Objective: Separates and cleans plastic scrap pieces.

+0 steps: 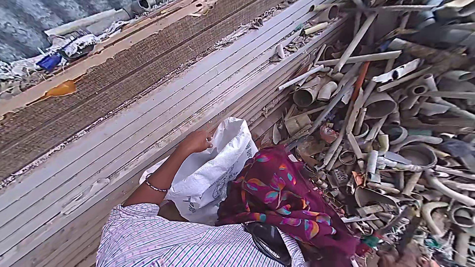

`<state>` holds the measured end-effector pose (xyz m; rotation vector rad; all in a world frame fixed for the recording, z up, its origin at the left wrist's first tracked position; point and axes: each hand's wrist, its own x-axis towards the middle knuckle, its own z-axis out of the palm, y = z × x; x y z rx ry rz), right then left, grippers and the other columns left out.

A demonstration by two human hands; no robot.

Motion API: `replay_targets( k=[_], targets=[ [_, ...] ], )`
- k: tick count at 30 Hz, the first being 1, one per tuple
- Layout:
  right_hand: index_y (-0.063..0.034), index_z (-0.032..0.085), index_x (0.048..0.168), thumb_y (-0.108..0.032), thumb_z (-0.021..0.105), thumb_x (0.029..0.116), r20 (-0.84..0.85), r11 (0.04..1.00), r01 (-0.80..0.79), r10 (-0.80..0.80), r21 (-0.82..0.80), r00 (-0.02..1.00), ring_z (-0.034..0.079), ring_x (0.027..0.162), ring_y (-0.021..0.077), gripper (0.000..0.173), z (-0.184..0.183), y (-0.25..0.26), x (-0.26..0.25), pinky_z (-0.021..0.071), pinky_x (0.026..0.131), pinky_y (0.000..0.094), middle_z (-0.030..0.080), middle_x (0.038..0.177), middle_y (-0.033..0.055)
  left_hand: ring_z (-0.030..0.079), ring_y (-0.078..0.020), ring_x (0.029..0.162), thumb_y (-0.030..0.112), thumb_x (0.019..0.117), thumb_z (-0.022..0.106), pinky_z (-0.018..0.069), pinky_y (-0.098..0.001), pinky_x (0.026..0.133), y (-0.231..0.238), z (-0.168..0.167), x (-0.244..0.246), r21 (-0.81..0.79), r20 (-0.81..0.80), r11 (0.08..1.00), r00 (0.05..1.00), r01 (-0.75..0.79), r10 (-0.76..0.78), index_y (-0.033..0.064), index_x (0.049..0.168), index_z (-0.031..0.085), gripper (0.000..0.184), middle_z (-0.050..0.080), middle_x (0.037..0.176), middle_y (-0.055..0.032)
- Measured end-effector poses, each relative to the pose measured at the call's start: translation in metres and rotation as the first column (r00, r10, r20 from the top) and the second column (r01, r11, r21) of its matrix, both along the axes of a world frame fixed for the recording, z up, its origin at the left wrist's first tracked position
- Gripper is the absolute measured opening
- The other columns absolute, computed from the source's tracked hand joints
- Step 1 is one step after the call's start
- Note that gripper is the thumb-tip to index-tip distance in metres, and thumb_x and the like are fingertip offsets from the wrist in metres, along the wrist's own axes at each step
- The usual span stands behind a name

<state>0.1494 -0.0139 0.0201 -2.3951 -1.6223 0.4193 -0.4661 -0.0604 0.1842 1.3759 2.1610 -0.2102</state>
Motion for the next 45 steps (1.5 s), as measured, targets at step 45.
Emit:
replay_targets(
  k=[45],
  targets=[
    [-0.0077, 0.029, 0.162, -0.009, 0.04, 0.109, -0.205, 0.941, -0.135, 0.072, -0.31, 0.976, 0.067, 0.104, 0.0551, 0.054, 0.031, 0.046, -0.027, 0.0472, 0.094, 0.0647, 0.069, 0.111, 0.0351, 0.055, -0.0483, 0.126, -0.001, 0.0954, 0.061, 0.0455, -0.0633, 0.099, 0.258, -0.184, 0.336, -0.402, -0.037, 0.247, 0.254, 0.882, -0.967, -0.0114, 0.129, 0.058, 0.036, 0.06, 0.131, -0.0304]
  ],
)
